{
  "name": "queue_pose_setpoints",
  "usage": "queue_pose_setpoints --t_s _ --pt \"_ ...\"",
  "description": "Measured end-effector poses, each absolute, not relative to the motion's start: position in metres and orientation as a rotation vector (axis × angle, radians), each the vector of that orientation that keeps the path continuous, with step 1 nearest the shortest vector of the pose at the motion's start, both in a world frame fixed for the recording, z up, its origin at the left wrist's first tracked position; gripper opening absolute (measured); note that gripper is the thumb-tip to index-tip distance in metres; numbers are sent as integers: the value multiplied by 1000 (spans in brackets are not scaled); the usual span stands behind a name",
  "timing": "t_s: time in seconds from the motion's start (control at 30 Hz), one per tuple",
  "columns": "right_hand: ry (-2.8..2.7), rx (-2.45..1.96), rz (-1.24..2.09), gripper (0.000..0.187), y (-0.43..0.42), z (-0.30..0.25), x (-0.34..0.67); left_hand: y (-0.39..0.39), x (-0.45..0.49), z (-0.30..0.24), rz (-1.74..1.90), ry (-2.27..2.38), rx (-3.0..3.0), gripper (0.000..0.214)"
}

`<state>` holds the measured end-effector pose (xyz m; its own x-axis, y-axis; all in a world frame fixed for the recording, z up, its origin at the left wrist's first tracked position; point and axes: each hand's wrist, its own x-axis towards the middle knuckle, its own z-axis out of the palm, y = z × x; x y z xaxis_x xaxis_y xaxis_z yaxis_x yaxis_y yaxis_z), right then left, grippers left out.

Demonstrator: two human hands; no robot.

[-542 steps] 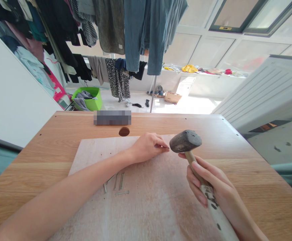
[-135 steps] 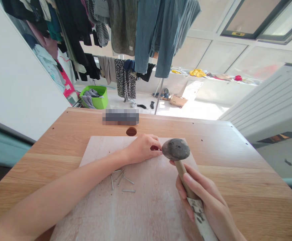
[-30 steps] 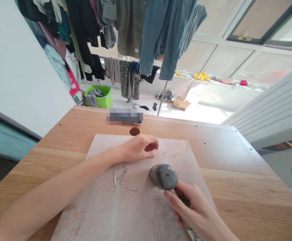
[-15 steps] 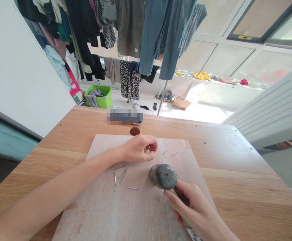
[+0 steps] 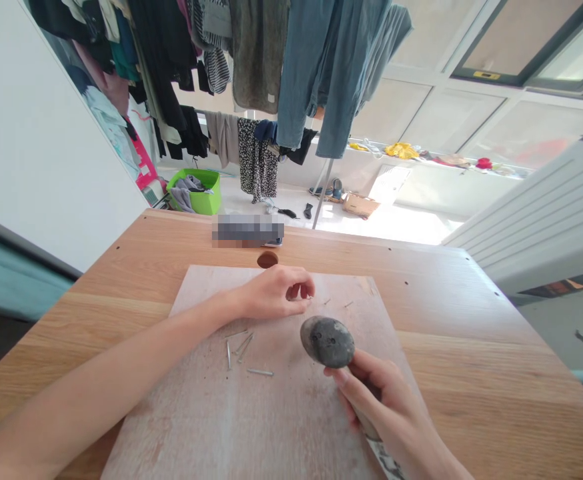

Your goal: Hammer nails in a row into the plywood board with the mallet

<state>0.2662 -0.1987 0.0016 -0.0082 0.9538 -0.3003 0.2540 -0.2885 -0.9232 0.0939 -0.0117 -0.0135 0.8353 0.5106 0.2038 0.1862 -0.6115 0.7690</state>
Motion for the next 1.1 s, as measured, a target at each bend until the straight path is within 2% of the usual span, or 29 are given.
queue_pose_setpoints --t_s 0.17,0.43,0.8,1.1 --pt "-1034 -1488 1358 51 -199 -3 273 -11 94 -14 536 503 2250 4" --pt "-905 -1529 1015 40 -183 38 269 -9 93 -15 535 469 2232 2" --pt "-844 -1470 1062 43 -179 4 247 -6 93 -21 535 444 2237 10" --pt "-896 -1412 1189 45 -180 5 251 -6 94 -21 557 429 2240 8"
